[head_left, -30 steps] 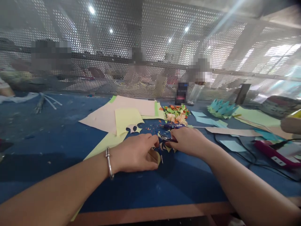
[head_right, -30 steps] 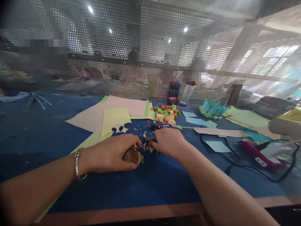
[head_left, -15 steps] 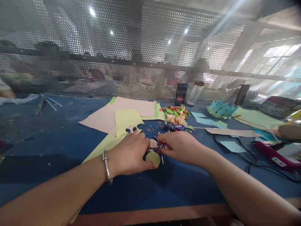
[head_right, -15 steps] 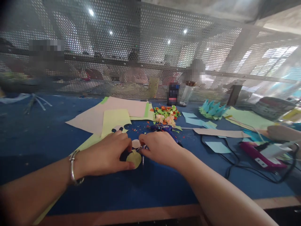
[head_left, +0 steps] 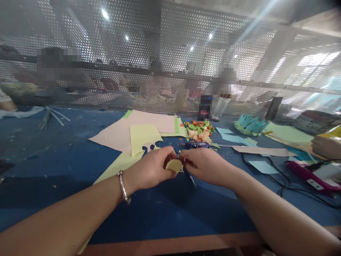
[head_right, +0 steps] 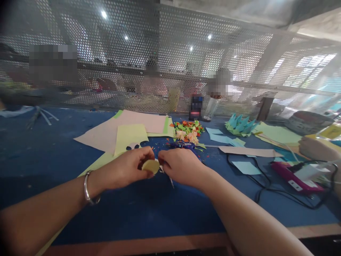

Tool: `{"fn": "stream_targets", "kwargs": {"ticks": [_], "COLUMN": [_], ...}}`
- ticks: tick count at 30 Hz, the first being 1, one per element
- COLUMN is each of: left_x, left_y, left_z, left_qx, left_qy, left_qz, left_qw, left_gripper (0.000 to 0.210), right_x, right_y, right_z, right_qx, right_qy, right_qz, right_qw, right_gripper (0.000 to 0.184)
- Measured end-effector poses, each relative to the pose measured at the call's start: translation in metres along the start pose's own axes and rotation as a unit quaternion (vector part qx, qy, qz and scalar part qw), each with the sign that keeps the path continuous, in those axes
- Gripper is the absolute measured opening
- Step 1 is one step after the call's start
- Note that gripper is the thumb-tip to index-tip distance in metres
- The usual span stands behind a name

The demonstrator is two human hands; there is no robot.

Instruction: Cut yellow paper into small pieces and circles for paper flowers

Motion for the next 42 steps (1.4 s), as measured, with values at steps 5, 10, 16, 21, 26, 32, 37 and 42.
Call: {"fn": "stream_targets", "kwargs": {"ticks": [5, 10, 16, 21, 26, 32, 37, 42], "left_x": [-0.010, -0.009, -0.004, -0.008, -0.010, -0.009, -0.010, -0.009], "left_y": [0.006, 0.006, 0.005, 0.005, 0.006, 0.006, 0.004, 0.005], "left_z": [-0.012, -0.008, -0.004, -0.004, -0.005, 0.000, 0.001, 0.004], "left_qx": [-0.053, -0.078, -0.081, -0.051, -0.040, -0.018, -0.012, 0.009], "left_qy": [-0.265, -0.372, -0.457, -0.380, -0.347, -0.355, -0.282, -0.294], "left_qz": [0.096, 0.111, 0.102, 0.103, 0.128, 0.132, 0.138, 0.164], "left_qw": [0.958, 0.918, 0.880, 0.918, 0.928, 0.925, 0.950, 0.942], "left_gripper": [0.033, 0.030, 0.031, 0.023, 0.021, 0.021, 0.025, 0.021], "right_x": [-0.016, -0.027, -0.027, -0.027, -0.027, -0.027, -0.027, -0.027], "right_y": [-0.003, -0.012, -0.014, -0.010, -0.005, -0.001, -0.002, -0.002], "right_z": [0.000, -0.005, -0.009, -0.004, 0.000, 0.005, 0.006, 0.005], "right_qx": [-0.024, -0.060, -0.123, -0.125, -0.108, -0.055, -0.042, -0.032], "right_qy": [0.161, 0.161, 0.131, 0.174, 0.216, 0.238, 0.257, 0.259], "right_qz": [0.082, 0.160, 0.168, 0.168, 0.159, 0.165, 0.167, 0.162], "right_qw": [0.983, 0.972, 0.969, 0.962, 0.957, 0.956, 0.951, 0.952], "right_gripper": [0.014, 0.026, 0.016, 0.014, 0.010, 0.008, 0.010, 0.009]}}
Point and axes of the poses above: each hand's wrist, its own y-axis towards the middle knuckle, its own x-axis out of the palm, z = x × y, the point moved 6 cm from there along y, towards the middle knuckle, and after that the axes turned 15 degrees about x, right-handed, at the moved point
